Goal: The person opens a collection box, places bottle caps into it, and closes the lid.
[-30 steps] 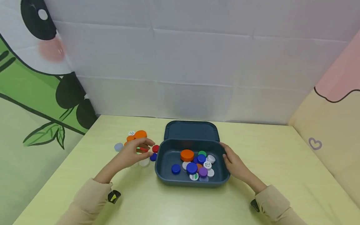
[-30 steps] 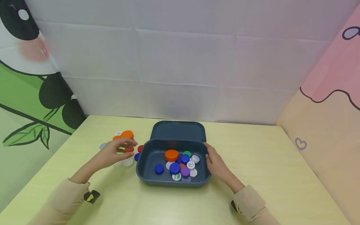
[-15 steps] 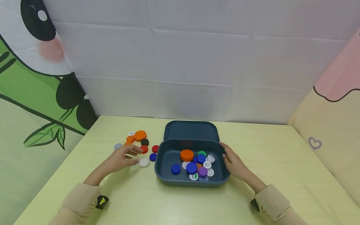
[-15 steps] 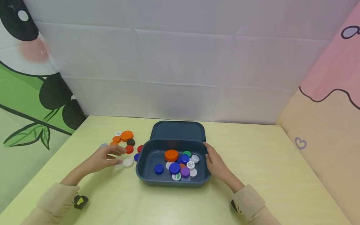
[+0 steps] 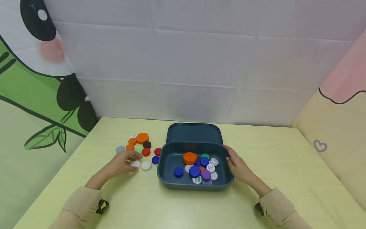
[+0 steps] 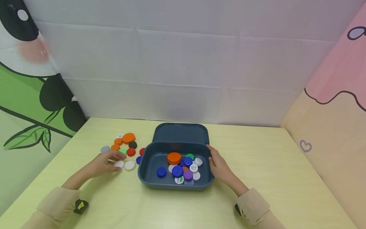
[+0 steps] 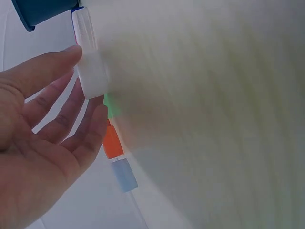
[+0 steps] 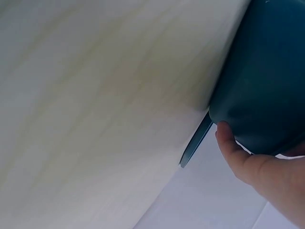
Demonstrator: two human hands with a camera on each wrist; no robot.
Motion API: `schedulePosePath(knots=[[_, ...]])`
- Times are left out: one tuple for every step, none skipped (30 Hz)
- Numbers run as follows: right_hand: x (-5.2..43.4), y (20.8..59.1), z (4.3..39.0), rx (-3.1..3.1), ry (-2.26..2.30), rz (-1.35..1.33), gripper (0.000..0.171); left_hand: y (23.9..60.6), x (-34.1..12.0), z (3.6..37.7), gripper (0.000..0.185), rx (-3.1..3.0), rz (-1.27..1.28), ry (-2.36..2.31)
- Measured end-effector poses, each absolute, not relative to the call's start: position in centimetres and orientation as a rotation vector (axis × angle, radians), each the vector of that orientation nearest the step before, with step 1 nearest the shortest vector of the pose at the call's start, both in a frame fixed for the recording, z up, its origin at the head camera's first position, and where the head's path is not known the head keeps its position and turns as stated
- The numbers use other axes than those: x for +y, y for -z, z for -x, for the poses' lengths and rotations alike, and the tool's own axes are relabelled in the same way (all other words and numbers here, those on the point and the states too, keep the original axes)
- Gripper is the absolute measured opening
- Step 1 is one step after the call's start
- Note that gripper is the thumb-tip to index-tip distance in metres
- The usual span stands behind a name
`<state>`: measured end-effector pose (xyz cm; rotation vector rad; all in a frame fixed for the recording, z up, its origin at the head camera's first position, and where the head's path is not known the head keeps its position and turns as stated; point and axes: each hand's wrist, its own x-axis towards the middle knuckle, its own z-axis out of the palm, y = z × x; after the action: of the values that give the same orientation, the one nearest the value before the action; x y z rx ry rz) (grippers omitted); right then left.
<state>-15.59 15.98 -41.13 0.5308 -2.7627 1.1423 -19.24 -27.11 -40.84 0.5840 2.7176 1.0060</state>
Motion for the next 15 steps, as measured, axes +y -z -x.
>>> schedulePosePath(knots=[[16.0, 41.1, 15.6, -2.763, -1.143, -0.531, 0.045, 40.9, -27.1, 19.3, 0.033, 2.715, -0.578, -0.999], [16.0, 41.1, 15.6, -2.761, -1.14, -0.533, 0.045, 40.9, -27.1, 19.3, 0.033, 2.716, -0.572, -0.992], [16.0, 41.1, 15.6, -2.758, -1.137, -0.536, 0.045, 40.9, -27.0, 19.2, 0.033, 2.718, -0.569, -0.985], [16.0, 41.2, 15.6, -2.755, -1.132, -0.54, 0.045, 40.9, -27.0, 19.2, 0.033, 2.719, -0.57, -0.981], [16.1, 41.2, 15.6, -2.751, -1.128, -0.544, 0.045, 40.9, -27.0, 19.2, 0.033, 2.72, -0.569, -0.978], [16.1, 41.2, 15.6, -2.747, -1.124, -0.547, 0.045, 40.8, -27.0, 19.2, 0.033, 2.723, -0.575, -0.975], [16.1, 41.2, 15.6, -2.744, -1.122, -0.55, 0.045, 40.8, -27.0, 19.2, 0.033, 2.729, -0.585, -0.971], [16.1, 41.3, 15.6, -2.742, -1.118, -0.553, 0.044, 40.7, -27.0, 19.2, 0.032, 2.735, -0.595, -0.967], [16.1, 41.3, 15.6, -2.741, -1.116, -0.554, 0.044, 40.6, -27.0, 19.2, 0.032, 2.741, -0.608, -0.965], [16.2, 41.3, 15.6, -2.741, -1.115, -0.554, 0.044, 40.5, -27.0, 19.3, 0.031, 2.748, -0.621, -0.966], [16.1, 41.3, 15.7, -2.743, -1.114, -0.553, 0.044, 40.4, -27.0, 19.3, 0.031, 2.754, -0.633, -0.964], [16.1, 41.4, 15.7, -2.744, -1.112, -0.553, 0.045, 40.2, -26.9, 19.4, 0.031, 2.763, -0.652, -0.962], [16.1, 41.4, 15.7, -2.745, -1.113, -0.553, 0.045, 40.0, -26.8, 19.4, 0.03, 2.773, -0.671, -0.962], [16.1, 41.4, 15.7, -2.746, -1.114, -0.553, 0.045, 39.7, -26.7, 19.4, 0.03, 2.783, -0.681, -0.96], [16.1, 41.4, 15.7, -2.746, -1.116, -0.553, 0.045, 39.4, -26.4, 19.5, 0.03, 2.795, -0.693, -0.959]])
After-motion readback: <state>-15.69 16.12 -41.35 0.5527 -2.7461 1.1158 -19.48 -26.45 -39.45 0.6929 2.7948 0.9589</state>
